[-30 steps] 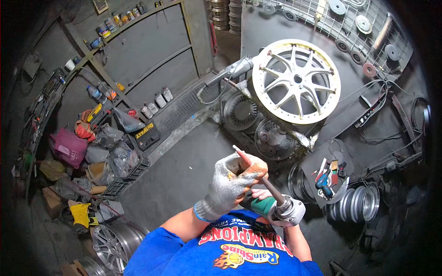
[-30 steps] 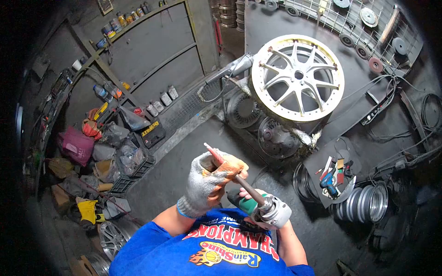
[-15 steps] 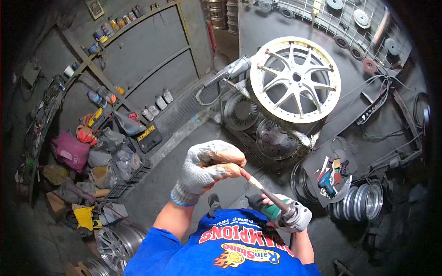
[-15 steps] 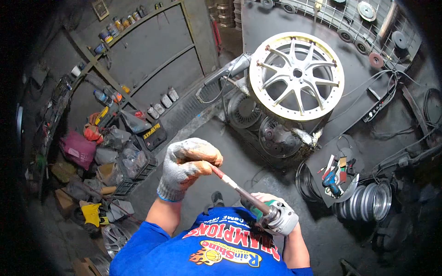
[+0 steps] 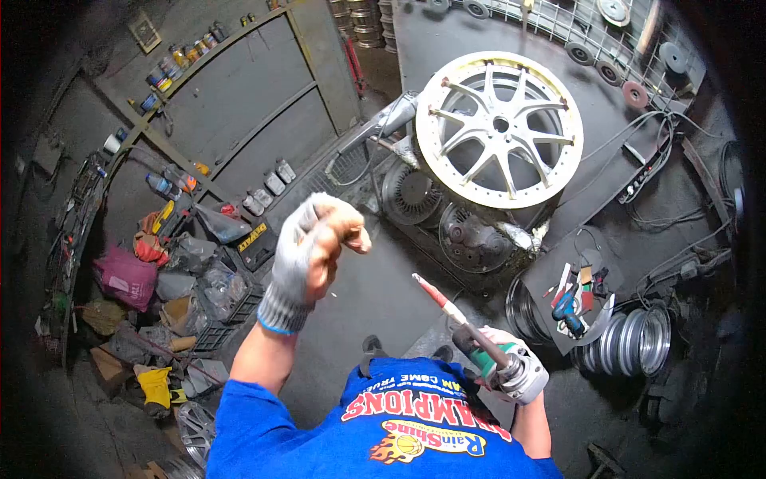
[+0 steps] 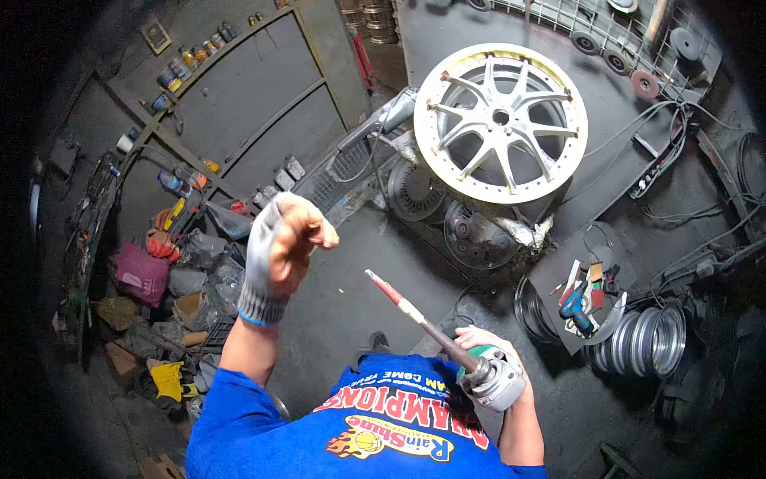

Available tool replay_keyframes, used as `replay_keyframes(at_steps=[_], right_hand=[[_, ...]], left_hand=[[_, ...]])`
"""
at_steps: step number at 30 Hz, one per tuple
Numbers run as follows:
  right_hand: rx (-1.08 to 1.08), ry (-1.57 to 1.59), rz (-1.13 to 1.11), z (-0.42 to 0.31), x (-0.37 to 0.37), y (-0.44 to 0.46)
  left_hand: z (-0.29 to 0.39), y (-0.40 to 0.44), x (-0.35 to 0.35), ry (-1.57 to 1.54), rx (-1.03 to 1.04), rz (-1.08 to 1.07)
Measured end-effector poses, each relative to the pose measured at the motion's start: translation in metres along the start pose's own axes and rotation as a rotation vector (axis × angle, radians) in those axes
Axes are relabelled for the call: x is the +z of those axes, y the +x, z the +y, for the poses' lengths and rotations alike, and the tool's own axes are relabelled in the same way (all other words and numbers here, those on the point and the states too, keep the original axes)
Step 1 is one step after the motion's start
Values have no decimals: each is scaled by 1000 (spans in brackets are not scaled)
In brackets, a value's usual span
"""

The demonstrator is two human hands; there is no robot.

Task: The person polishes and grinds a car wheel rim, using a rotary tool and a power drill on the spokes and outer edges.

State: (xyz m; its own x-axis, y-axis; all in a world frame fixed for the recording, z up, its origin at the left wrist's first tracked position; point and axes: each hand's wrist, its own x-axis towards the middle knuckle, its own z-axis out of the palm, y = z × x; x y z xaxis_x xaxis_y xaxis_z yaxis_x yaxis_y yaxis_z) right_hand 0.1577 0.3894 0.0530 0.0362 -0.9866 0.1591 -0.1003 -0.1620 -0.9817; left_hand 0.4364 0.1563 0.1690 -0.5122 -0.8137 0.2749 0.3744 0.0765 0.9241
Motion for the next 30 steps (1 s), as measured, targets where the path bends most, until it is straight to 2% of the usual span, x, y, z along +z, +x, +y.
replay_keyframes(at_steps=[1, 3, 6, 7, 8, 9, 10, 12, 13, 14, 15, 17, 18, 19, 21, 22, 23, 25, 26, 27, 30], right_hand=[[32, -93, -3, -9, -3, 2], [50, -147, -6, -23, -9, 11], [89, -168, -49, -21, -12, 23], [138, -112, -37, -21, -11, 27], [183, -60, -22, -21, -11, 35], [185, -68, -23, -14, -12, 42], [132, -15, -53, -1, -12, 49], [106, 43, -77, 14, -11, 60], [0, -12, -101, 6, -4, 77], [93, 140, -110, 23, -4, 83], [106, 180, -102, 28, -1, 94], [131, 261, -84, 38, 6, 115], [236, 135, -126, 39, 7, 125], [342, 10, -172, 38, 9, 137], [385, 123, -98, 33, 27, 161], [264, 278, -76, 36, 34, 172], [136, 431, -53, 41, 41, 182], [111, 656, 42, 38, 56, 194], [87, 680, 109, 36, 60, 202], [60, 701, 173, 35, 63, 212], [-63, 773, 401, 38, 70, 244]], left_hand=[[16, -5, 24, 85, -75, 66], [20, -7, 39, 204, -225, -49], [12, 3, 37, 379, -311, -228], [4, 5, 32, 372, -318, -224], [-7, 9, 28, 201, -280, -208], [-14, 14, 23, 29, -238, -193], [-18, 20, 18, 1, -269, -164], [-18, 36, 7, 91, -291, -126], [-19, 47, 1, 193, -310, -90], [-27, 58, -2, 144, -183, 8], [-32, 70, -18, 127, -181, -15], [-38, 92, -62, 340, -48, -285], [-43, 105, -78, 360, 23, -338], [-44, 117, -90, 340, 26, -361], [-46, 138, -110, 74, -237, -339], [-46, 149, -115, -63, -386, -298], [-49, 162, -119, -71, -390, -318], [-59, 183, -126, -292, -330, -245], [-79, 195, -137, -164, -332, -273], [-102, 210, -142, -327, -465, -126], [-152, 219, -119, -430, -426, -45]])
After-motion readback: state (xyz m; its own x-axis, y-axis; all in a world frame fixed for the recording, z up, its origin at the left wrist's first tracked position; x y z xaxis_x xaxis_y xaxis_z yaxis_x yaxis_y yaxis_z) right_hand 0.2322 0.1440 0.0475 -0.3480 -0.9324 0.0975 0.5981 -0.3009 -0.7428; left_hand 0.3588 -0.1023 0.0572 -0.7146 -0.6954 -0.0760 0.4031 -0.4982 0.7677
